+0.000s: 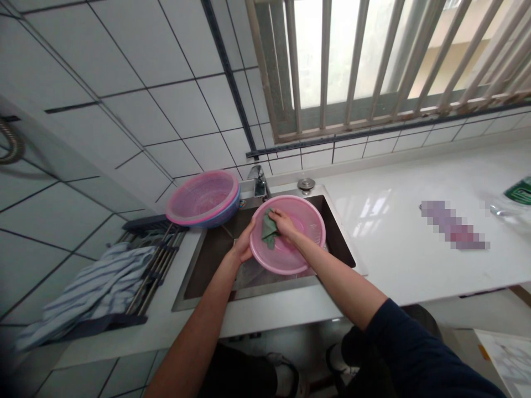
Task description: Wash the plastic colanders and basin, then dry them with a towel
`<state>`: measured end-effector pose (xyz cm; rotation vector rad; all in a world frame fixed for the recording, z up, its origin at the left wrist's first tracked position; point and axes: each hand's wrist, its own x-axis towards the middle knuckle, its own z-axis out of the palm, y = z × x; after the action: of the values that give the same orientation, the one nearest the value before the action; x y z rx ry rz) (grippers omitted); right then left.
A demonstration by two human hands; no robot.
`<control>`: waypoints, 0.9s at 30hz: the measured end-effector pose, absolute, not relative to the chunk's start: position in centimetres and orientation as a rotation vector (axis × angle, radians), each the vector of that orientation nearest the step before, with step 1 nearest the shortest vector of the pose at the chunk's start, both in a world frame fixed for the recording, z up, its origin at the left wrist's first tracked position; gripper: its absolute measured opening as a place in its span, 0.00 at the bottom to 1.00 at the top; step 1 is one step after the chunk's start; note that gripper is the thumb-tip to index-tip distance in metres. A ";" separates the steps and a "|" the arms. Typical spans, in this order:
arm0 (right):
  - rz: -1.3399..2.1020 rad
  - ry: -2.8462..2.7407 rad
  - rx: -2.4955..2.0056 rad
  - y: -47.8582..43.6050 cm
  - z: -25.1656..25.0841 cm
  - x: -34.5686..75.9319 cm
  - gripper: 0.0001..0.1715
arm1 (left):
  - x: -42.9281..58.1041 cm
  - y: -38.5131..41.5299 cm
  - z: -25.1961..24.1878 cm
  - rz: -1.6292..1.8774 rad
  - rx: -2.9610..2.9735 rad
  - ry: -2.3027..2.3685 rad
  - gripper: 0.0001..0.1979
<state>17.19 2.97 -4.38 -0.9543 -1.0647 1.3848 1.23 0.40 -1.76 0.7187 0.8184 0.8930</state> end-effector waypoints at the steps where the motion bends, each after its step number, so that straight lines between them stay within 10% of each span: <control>1: 1.353 -1.006 -0.967 3.2 -4.2 17.5 0.20 | 1.4 0.4 -1.7 0.895 0.732 0.808 0.27; 27: 1.660 -1.409 -0.782 2.3 -3.7 17.9 0.18 | -0.7 0.9 -1.9 0.852 0.812 0.757 0.21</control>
<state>17.88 2.26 -3.72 -0.7818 -1.4091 1.6604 -0.69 0.92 -1.91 0.8122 0.7567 0.8516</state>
